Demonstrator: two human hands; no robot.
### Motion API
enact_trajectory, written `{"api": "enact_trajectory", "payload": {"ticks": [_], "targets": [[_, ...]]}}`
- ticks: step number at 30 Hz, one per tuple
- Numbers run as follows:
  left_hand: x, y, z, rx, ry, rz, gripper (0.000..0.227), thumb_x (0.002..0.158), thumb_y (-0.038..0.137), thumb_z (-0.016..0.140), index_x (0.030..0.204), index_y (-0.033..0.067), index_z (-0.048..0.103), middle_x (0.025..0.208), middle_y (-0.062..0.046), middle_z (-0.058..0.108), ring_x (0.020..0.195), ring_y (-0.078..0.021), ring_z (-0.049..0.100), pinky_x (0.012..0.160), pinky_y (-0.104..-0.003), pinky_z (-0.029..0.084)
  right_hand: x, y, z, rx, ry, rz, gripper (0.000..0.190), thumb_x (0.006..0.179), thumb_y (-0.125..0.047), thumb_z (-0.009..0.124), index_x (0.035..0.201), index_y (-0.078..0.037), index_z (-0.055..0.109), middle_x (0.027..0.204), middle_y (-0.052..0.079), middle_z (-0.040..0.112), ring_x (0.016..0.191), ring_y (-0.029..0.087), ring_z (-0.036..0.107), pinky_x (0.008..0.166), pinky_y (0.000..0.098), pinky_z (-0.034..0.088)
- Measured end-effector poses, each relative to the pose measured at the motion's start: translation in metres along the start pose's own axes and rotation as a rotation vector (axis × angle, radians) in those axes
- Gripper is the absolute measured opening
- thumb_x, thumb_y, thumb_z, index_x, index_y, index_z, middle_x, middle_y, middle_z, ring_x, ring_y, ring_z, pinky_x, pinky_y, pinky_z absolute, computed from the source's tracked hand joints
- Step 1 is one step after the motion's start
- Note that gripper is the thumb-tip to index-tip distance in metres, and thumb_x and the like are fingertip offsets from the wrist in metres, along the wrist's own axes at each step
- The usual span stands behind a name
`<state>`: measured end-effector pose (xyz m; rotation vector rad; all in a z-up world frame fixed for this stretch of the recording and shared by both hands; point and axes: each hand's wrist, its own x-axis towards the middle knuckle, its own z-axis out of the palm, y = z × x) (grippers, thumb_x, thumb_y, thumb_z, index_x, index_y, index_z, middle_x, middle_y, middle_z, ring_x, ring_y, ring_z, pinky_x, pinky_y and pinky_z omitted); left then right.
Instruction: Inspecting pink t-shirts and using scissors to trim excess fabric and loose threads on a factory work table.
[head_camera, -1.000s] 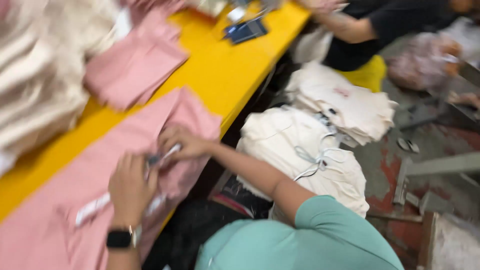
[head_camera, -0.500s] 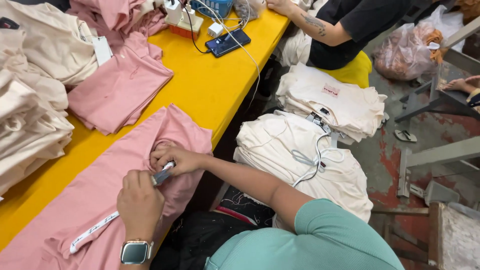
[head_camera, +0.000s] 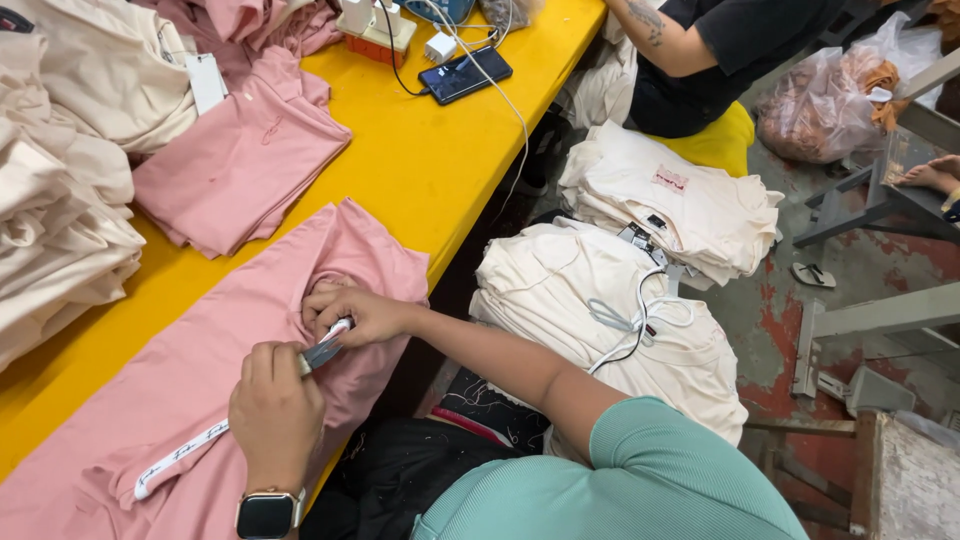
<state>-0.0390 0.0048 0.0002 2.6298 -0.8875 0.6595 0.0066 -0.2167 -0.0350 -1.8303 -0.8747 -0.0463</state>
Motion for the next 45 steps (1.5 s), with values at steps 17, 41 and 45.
{"api": "enact_trajectory", "payload": {"ticks": [17,41,45], "targets": [[0.012,-0.039,-0.047,-0.325,-0.203,-0.114,0.035,0.088,0.021,0.072,0.113,0.0003,0.059,0.098,-0.019,0.055,0.096,-0.0427,0.061,0.077,-0.052,0.051,-0.002,-0.011,0.012,0.164,0.069,-0.09,0.018,0.094,-0.028,0.079,0.092,-0.01,0.076,0.099,0.009,0.064,0.095,0.027,0.06,0.088,0.0423,0.044],[0.029,-0.061,-0.026,-0.202,-0.26,0.254,0.027,0.09,0.034,0.07,0.113,0.0196,0.069,0.112,-0.005,0.061,0.103,-0.0277,0.059,0.077,-0.042,0.05,0.007,-0.01,0.0,0.038,0.073,-0.062,0.019,0.091,-0.032,0.081,0.093,-0.013,0.078,0.101,0.009,0.067,0.094,0.025,0.057,0.091,0.0405,0.039],[-0.006,-0.112,-0.07,-0.232,-0.225,-0.091,0.038,0.089,0.023,0.066,0.124,0.0079,0.069,0.115,-0.016,0.066,0.104,-0.0367,0.06,0.093,-0.047,0.047,0.002,-0.018,0.007,-0.264,0.158,-0.159,0.037,0.099,-0.055,0.057,0.113,-0.025,0.072,0.111,-0.002,0.061,0.108,0.018,0.052,0.111,0.0466,0.026]]}}
